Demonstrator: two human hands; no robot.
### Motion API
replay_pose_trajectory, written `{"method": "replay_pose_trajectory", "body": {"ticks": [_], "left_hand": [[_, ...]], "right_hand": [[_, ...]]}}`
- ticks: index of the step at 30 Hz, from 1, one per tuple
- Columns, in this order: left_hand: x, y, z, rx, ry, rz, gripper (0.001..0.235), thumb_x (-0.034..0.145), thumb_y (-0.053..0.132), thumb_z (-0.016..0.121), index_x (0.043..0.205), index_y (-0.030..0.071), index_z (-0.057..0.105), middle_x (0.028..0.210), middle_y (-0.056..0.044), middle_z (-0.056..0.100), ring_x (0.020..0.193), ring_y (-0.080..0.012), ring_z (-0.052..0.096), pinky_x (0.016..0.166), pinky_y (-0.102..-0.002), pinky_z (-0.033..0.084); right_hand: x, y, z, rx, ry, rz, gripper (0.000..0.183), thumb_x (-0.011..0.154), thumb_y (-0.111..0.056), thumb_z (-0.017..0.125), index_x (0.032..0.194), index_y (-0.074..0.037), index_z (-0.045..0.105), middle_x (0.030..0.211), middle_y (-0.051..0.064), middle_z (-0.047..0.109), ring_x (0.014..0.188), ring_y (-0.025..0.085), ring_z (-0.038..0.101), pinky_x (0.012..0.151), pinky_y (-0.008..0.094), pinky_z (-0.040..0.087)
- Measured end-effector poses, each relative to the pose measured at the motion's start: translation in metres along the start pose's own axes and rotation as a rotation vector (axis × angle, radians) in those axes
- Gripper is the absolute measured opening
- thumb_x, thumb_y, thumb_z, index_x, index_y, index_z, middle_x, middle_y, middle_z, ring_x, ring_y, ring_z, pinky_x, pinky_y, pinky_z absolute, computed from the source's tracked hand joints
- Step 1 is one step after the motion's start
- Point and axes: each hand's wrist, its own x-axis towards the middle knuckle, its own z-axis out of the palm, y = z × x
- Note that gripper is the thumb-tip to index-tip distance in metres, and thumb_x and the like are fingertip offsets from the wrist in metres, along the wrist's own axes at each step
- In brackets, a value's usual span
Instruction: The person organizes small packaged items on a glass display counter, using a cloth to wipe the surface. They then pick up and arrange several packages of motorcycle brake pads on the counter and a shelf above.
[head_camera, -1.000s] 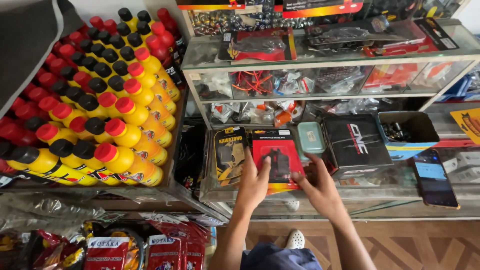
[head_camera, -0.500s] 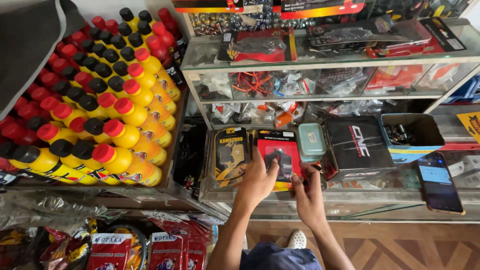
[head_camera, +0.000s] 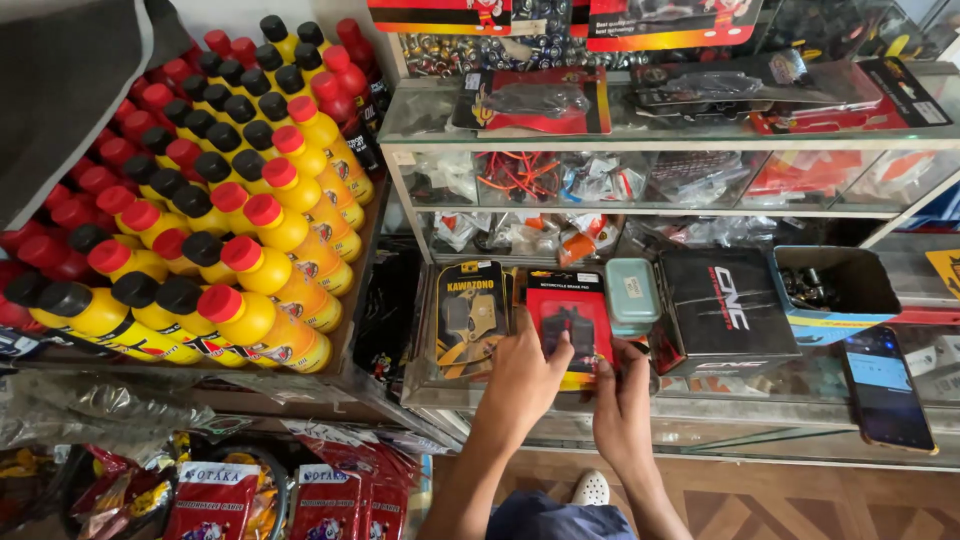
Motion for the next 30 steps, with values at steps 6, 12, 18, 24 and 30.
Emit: {"method": "replay_pose_trajectory", "body": {"ticks": [6, 12, 18, 24, 30], "left_hand": [[-0.017, 0.009, -0.007, -0.119, 0.118, 0.088, 0.051, 0.087, 0.02, 0.068, 0.124, -0.009, 0.046, 0.075, -0.018, 0.073, 0.051, -0.0313, 0.069, 0.044, -0.042, 0.053], [-0.03, 0.003, -0.008, -0.034, 0.086, 0.071, 0.071, 0.087, 0.021, 0.072, 0.143, -0.007, 0.04, 0.091, -0.024, 0.064, 0.063, -0.031, 0.065, 0.049, -0.041, 0.056], [-0.038, -0.009, -0.011, 0.007, -0.013, 0.047, 0.059, 0.086, 0.024, 0.076, 0.133, 0.0, 0.049, 0.104, -0.023, 0.06, 0.072, -0.0325, 0.069, 0.057, -0.042, 0.06], [-0.037, -0.015, -0.014, 0.09, -0.151, 0.13, 0.098, 0.069, 0.009, 0.092, 0.15, -0.002, 0.037, 0.139, -0.029, 0.039, 0.095, -0.0398, 0.069, 0.076, -0.042, 0.064], [-0.038, -0.02, -0.011, 0.065, -0.097, 0.181, 0.079, 0.074, -0.016, 0.071, 0.148, 0.001, 0.046, 0.137, -0.028, 0.041, 0.099, -0.0404, 0.068, 0.085, -0.044, 0.061]], "right_hand": [[-0.003, 0.003, 0.005, -0.101, 0.044, -0.041, 0.038, 0.104, -0.011, 0.046, 0.139, 0.004, 0.042, 0.128, 0.02, 0.059, 0.106, 0.023, 0.062, 0.084, 0.033, 0.053], [-0.004, 0.017, 0.006, -0.307, 0.072, -0.178, 0.038, 0.103, -0.01, 0.049, 0.138, 0.005, 0.046, 0.131, 0.021, 0.049, 0.115, 0.03, 0.052, 0.099, 0.04, 0.044], [-0.006, 0.02, 0.007, -0.34, 0.055, -0.255, 0.039, 0.102, -0.006, 0.049, 0.139, 0.004, 0.041, 0.136, 0.024, 0.039, 0.122, 0.036, 0.045, 0.106, 0.047, 0.039], [-0.001, 0.009, 0.003, -0.393, 0.008, -0.196, 0.039, 0.104, -0.011, 0.047, 0.139, 0.003, 0.043, 0.13, 0.022, 0.044, 0.111, 0.035, 0.055, 0.096, 0.045, 0.046], [-0.001, 0.013, 0.002, -0.287, -0.002, -0.098, 0.039, 0.104, -0.01, 0.048, 0.141, 0.0, 0.045, 0.128, 0.016, 0.044, 0.102, 0.025, 0.056, 0.088, 0.036, 0.052]]}}
